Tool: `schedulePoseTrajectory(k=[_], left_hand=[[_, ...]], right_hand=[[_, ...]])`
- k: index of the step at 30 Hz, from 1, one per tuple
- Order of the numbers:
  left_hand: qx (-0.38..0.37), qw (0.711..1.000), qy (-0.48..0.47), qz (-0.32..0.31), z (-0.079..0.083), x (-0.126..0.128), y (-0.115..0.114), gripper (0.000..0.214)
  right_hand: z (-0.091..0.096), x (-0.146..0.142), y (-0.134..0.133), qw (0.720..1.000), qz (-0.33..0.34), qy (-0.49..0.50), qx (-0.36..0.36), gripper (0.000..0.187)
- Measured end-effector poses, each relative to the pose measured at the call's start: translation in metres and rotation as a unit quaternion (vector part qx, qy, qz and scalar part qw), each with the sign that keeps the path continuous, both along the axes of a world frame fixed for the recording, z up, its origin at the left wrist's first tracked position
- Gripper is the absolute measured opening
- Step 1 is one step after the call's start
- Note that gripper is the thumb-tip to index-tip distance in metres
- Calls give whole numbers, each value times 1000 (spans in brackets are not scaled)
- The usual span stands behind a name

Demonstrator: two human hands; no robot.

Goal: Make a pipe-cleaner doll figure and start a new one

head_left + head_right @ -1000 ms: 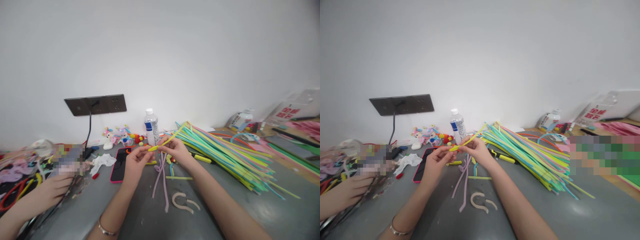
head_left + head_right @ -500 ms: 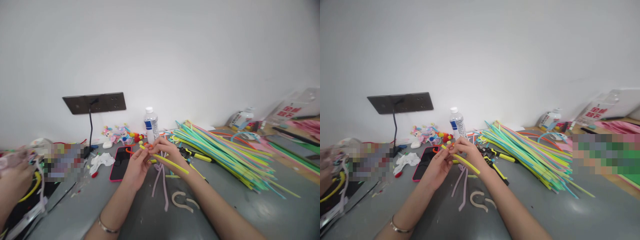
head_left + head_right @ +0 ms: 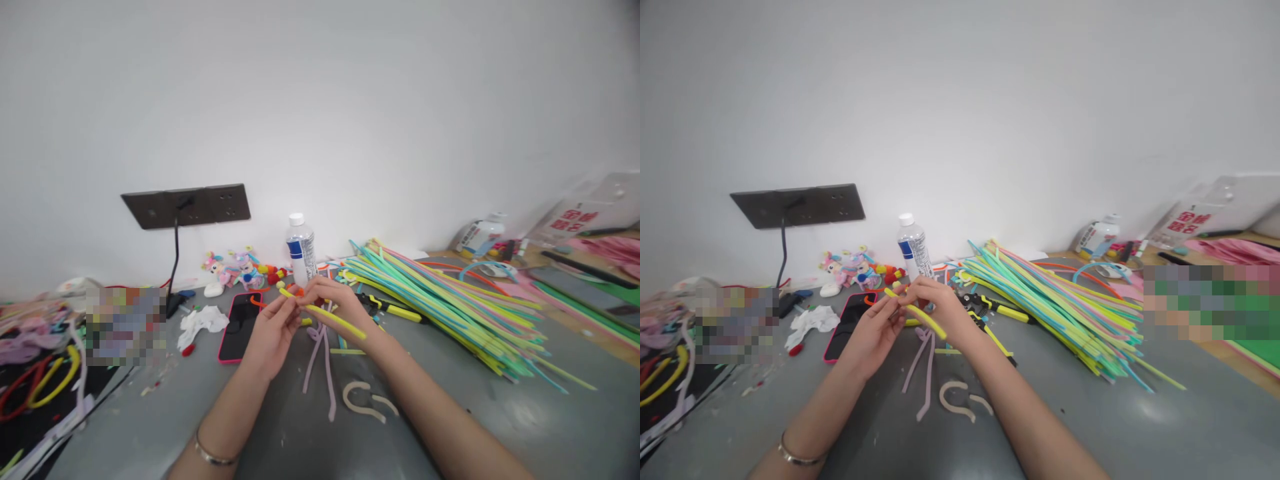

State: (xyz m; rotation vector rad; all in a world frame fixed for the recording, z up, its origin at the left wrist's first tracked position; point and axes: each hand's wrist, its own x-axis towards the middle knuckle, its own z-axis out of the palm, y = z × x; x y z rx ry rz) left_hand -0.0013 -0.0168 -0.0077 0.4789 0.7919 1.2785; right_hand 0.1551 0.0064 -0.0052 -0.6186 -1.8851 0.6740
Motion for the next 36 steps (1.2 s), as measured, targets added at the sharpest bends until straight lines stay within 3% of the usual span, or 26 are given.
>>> schedulePoseTrajectory(k=[9, 15, 28, 36], left_hand=[[78, 992, 80, -61, 1, -6, 2, 29], [121, 974, 132, -139, 4, -12, 0, 21], [164, 929, 247, -220, 5, -17, 0, 29], [180, 904, 264, -285, 5, -15, -4, 32]], right_hand=[[12, 11, 0, 996, 23, 3, -91, 22], [17, 24, -2, 971, 107, -35, -209, 25], [16, 26, 1, 977, 87, -37, -189, 31], [17, 30, -1, 957, 137, -17, -255, 28]])
